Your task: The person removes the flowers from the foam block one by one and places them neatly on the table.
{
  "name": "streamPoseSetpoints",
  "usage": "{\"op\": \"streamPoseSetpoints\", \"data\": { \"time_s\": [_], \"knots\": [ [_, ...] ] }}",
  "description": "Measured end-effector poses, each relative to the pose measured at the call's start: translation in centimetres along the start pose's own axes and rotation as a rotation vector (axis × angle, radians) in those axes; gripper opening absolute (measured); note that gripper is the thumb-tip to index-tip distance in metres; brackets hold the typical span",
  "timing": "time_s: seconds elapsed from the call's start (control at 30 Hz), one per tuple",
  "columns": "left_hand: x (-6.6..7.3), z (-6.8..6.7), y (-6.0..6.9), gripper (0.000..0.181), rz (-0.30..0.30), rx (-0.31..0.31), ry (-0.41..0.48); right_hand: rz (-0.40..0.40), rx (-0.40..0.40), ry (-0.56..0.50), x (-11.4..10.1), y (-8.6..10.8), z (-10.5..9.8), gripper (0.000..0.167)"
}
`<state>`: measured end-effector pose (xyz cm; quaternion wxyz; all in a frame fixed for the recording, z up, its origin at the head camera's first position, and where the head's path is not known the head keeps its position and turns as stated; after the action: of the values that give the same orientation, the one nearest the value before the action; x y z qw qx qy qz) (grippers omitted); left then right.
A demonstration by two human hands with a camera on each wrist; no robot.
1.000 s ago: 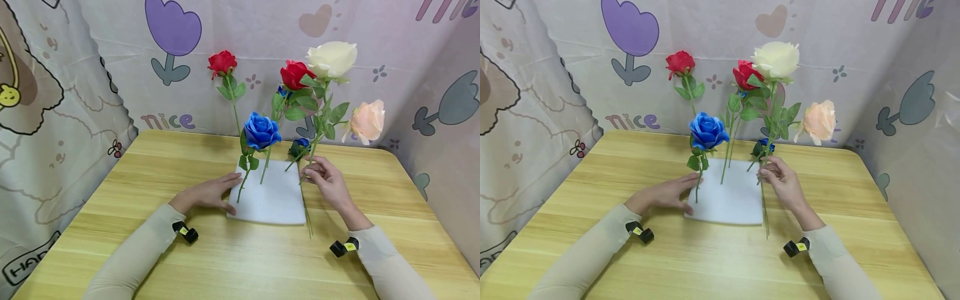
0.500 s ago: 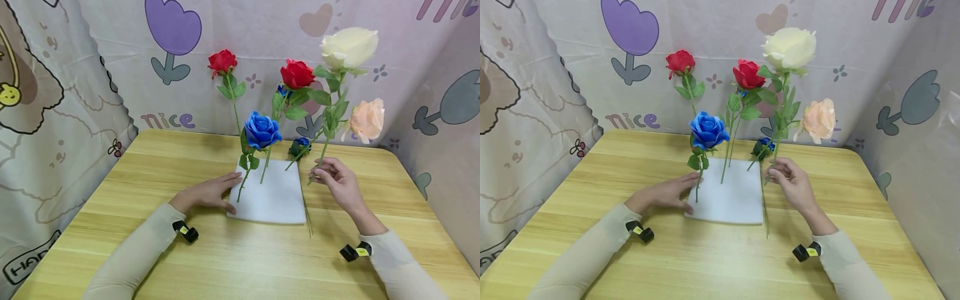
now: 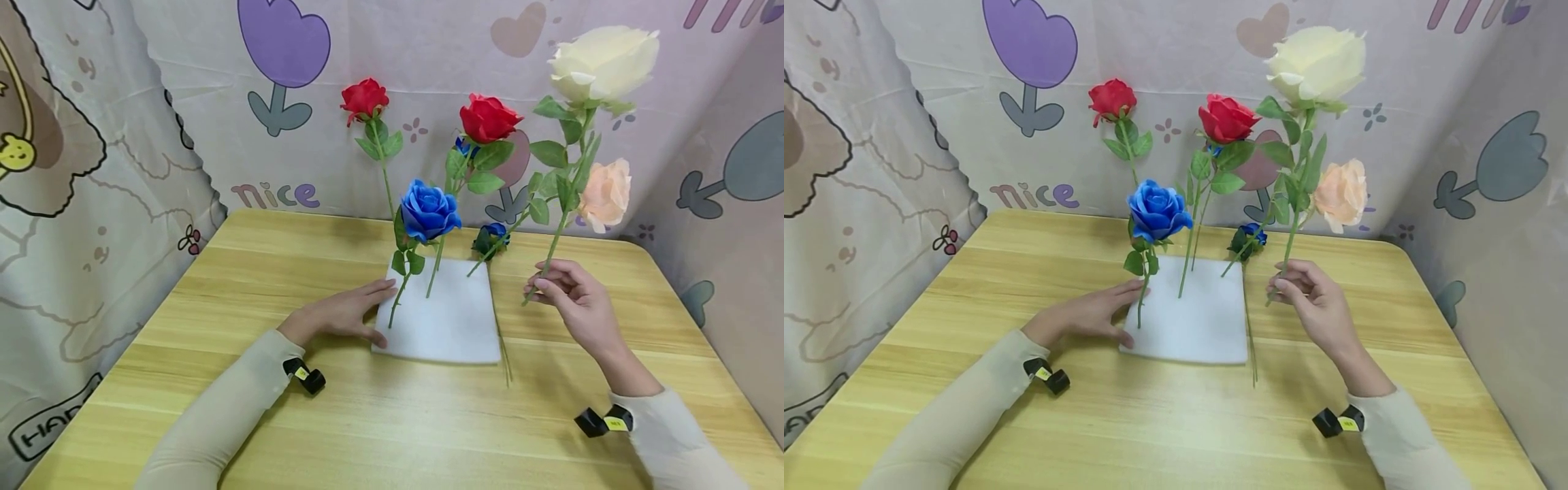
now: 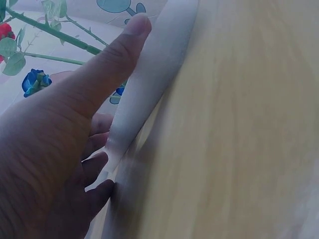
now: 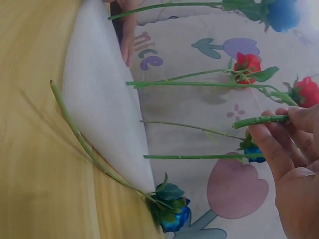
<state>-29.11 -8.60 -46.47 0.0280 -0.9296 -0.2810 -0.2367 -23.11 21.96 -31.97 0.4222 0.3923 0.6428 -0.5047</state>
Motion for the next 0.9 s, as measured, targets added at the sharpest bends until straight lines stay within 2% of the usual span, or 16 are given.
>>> {"op": "streamPoseSetpoints", "data": {
  "time_s": [0.3,0.63,0.83,0.9],
  "knots": [
    [0.1,-0.1,-0.1,0.117,0.004,-0.002,0.009,-0.05,0.008,-0.038,-1.5,1.3,-1.1,0.027],
    [-0.3,0.0,-0.2,0.118,-0.005,-0.005,0.001,-0.001,0.121,0.026,-1.6,2.7,-3.6,0.026],
    [-0.3,0.1,-0.1,0.117,-0.02,-0.011,0.009,-0.109,0.092,-0.153,-1.9,3.2,-4.9,0.028],
    [-0.3,0.1,-0.1,0.117,-0.021,-0.012,0.01,-0.122,0.099,-0.188,-1.9,3.4,-5.4,0.028]
  ]
}}
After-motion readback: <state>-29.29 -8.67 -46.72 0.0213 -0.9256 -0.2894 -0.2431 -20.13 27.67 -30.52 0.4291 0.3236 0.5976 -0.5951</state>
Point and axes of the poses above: each hand's wrist, its own y-axis away from the middle knuckle, its own z-axis out of the palm, x = y × z, the point moved 10 cm from there along -y, towards the middle knuckle, and after that the axes turned 12 degrees about z, right-handed, at the moved point
